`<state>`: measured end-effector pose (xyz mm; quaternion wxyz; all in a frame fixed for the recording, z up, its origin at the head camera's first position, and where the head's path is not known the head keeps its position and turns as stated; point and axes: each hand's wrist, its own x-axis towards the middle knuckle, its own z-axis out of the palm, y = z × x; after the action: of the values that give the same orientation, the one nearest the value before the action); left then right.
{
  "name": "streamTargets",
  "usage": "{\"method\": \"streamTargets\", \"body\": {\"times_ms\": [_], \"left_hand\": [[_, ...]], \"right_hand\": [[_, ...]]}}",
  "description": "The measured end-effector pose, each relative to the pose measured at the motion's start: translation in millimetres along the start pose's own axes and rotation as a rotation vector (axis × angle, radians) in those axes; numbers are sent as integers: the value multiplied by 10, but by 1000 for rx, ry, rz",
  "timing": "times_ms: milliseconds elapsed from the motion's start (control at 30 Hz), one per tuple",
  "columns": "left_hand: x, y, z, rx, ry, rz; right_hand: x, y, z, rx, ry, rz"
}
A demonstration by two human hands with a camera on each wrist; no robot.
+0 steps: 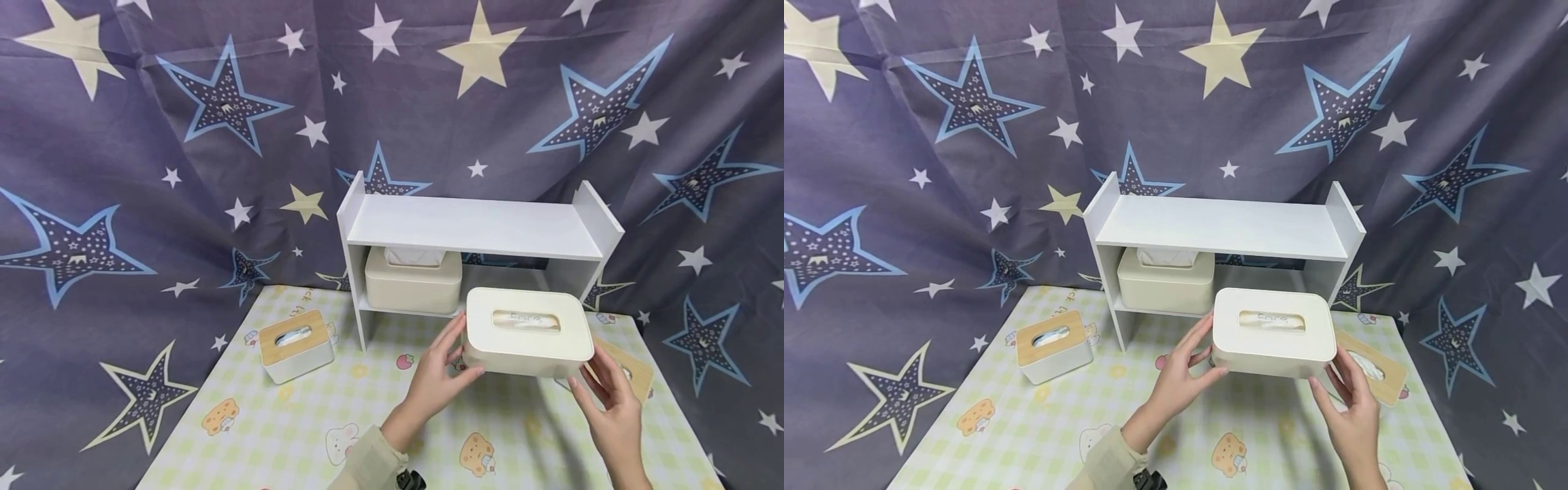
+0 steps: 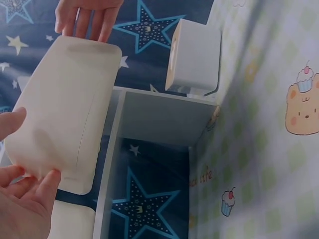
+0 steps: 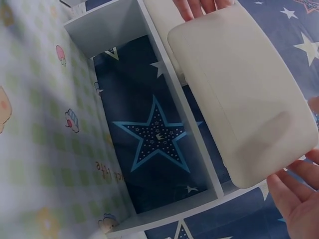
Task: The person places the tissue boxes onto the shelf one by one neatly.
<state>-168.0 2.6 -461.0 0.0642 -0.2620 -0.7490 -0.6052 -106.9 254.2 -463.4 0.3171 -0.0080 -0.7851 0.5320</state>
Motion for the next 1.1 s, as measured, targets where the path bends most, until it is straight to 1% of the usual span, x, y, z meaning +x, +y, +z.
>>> {"method": "streamTargets", "body": {"times_ms": [233, 367, 467, 533, 633, 800, 933, 1100], "left_hand": [[117, -4, -3, 46, 11, 17], [197, -4, -10, 74, 9, 36], [256, -4, -15, 106, 6, 47], [293, -5, -14, 120, 1, 41], [342, -6, -8, 143, -11, 15], [422, -14, 18, 225, -29, -7], [487, -15, 32, 305, -37, -20], [556, -30, 36, 369, -52, -36]], "right_hand": [[92, -21, 36, 38, -21, -58], [133, -20, 66, 63, -27, -69], [164, -20, 88, 54, -33, -75], [188, -22, 105, 53, -36, -73], [229, -19, 132, 43, -48, -65], [302, 12, 180, 43, -59, -29], [361, 27, 211, 70, -73, -20], [438, 8, 251, 123, -124, 13]]}}
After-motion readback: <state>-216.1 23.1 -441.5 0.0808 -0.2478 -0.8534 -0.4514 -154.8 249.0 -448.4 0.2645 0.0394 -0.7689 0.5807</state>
